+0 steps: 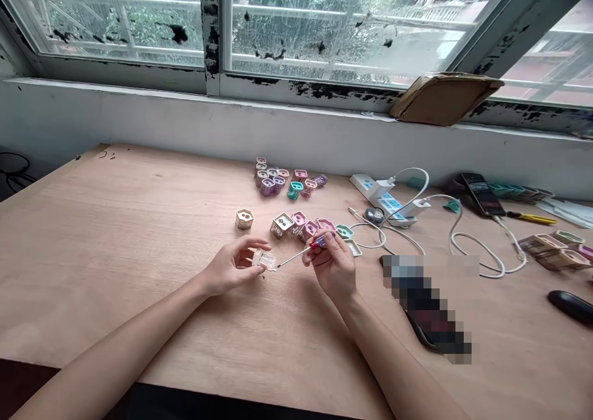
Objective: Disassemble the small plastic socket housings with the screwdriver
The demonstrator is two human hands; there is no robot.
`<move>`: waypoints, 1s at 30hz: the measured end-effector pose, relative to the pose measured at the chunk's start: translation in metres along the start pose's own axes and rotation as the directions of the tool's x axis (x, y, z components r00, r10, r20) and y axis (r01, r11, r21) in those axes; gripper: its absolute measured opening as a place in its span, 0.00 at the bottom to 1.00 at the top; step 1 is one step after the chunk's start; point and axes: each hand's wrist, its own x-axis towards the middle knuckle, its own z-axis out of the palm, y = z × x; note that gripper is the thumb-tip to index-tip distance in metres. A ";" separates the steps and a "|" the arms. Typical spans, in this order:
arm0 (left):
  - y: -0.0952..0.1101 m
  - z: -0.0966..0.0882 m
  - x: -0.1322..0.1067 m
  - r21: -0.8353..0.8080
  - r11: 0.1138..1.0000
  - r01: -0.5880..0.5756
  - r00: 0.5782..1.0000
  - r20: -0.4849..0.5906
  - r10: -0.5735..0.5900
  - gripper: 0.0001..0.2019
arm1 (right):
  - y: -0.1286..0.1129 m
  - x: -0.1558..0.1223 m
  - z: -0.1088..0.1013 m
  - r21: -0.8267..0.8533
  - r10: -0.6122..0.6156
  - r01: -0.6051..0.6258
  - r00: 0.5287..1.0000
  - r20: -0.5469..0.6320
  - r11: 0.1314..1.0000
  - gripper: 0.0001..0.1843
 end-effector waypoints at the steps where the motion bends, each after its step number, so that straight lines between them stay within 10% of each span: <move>1: 0.000 0.001 0.000 -0.007 1.000 -0.003 1.000 0.008 0.003 0.20 | -0.001 0.000 0.000 0.013 0.005 -0.005 1.000 -0.002 1.000 0.17; 18: -0.006 0.000 -0.001 0.070 0.997 0.024 1.000 0.014 -0.025 0.22 | -0.009 -0.006 0.007 -0.047 -0.195 0.192 0.979 -0.064 0.980 0.17; 30: -0.002 0.002 -0.004 0.241 0.970 -0.021 1.000 0.002 0.021 0.21 | -0.013 -0.028 0.008 -0.397 -0.654 0.683 0.721 0.229 0.613 0.04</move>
